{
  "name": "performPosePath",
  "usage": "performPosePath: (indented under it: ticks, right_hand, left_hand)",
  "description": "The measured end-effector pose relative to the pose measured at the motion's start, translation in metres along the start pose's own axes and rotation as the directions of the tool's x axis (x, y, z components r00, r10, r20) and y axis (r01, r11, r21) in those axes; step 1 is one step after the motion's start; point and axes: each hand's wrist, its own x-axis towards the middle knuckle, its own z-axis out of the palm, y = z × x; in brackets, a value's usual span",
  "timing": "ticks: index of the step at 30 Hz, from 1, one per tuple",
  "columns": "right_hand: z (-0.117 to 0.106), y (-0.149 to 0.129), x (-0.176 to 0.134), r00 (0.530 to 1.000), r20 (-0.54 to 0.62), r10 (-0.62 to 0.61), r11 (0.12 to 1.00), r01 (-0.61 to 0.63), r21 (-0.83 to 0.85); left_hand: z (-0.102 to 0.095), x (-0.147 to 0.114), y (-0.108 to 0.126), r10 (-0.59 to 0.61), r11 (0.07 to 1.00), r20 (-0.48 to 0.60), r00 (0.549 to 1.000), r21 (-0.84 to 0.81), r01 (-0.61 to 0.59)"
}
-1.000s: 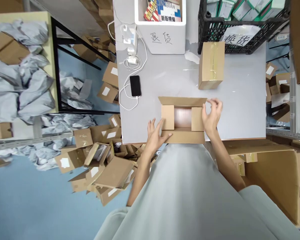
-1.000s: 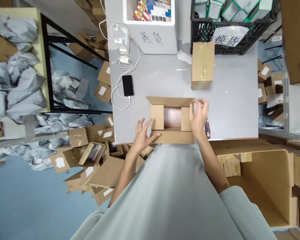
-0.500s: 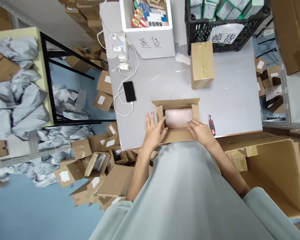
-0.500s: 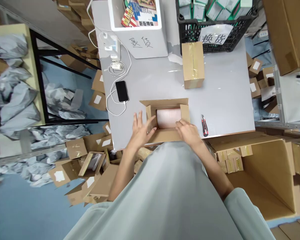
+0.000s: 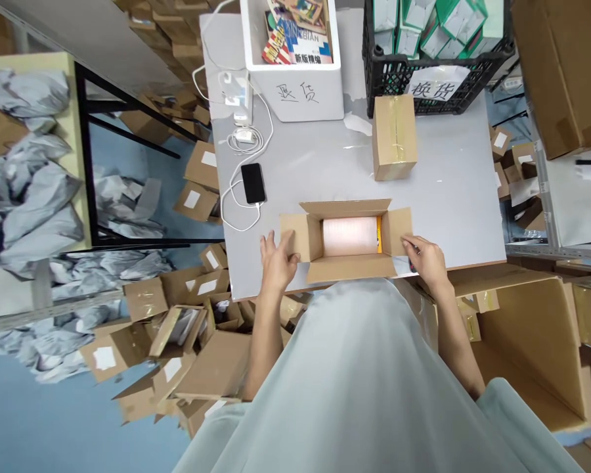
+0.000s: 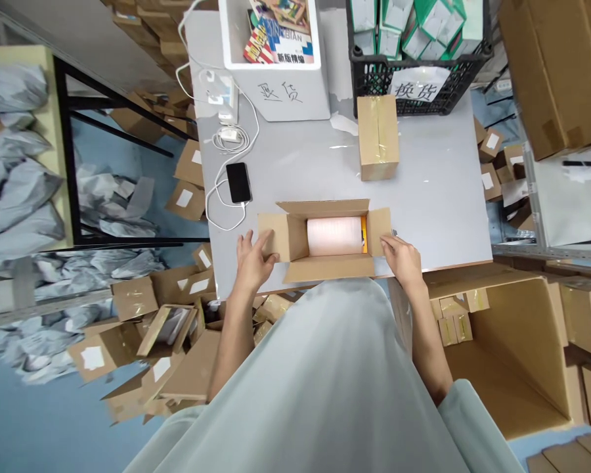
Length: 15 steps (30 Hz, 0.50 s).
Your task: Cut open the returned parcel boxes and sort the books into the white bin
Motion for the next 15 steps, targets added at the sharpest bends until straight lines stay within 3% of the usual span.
performPosePath:
  ticks: [5, 10, 12, 13, 15]
  right_hand:
    - [0.008, -0.009, -0.005, 0.999, -0.045, -0.014, 0.993, 0.008, -0.121]
    - [0.032, -0.030, -0.009, 0.993, -0.113, 0.021, 0.975, -0.046, -0.219]
    - [0.039, -0.041, -0.013, 0.991, -0.126, 0.033, 0.970, -0.062, -0.235]
    - [0.043, -0.046, -0.014, 0.991, -0.129, 0.034, 0.969, -0.064, -0.238]
    - [0.049, -0.052, -0.018, 0.991, -0.128, 0.028, 0.970, -0.058, -0.236]
  left_hand:
    - [0.011, -0.011, 0.058, 0.190, 0.969, 0.034, 0.981, 0.151, -0.193]
    - [0.052, -0.023, 0.122, 0.330, 0.942, 0.118, 0.936, 0.013, -0.334]
    - [0.072, -0.017, 0.132, 0.292, 0.957, 0.171, 0.941, -0.052, -0.287]
    - [0.082, -0.009, 0.133, 0.220, 0.975, 0.211, 0.952, -0.090, -0.205]
    - [0.099, 0.016, 0.127, -0.028, 0.986, 0.287, 0.958, -0.147, 0.073]
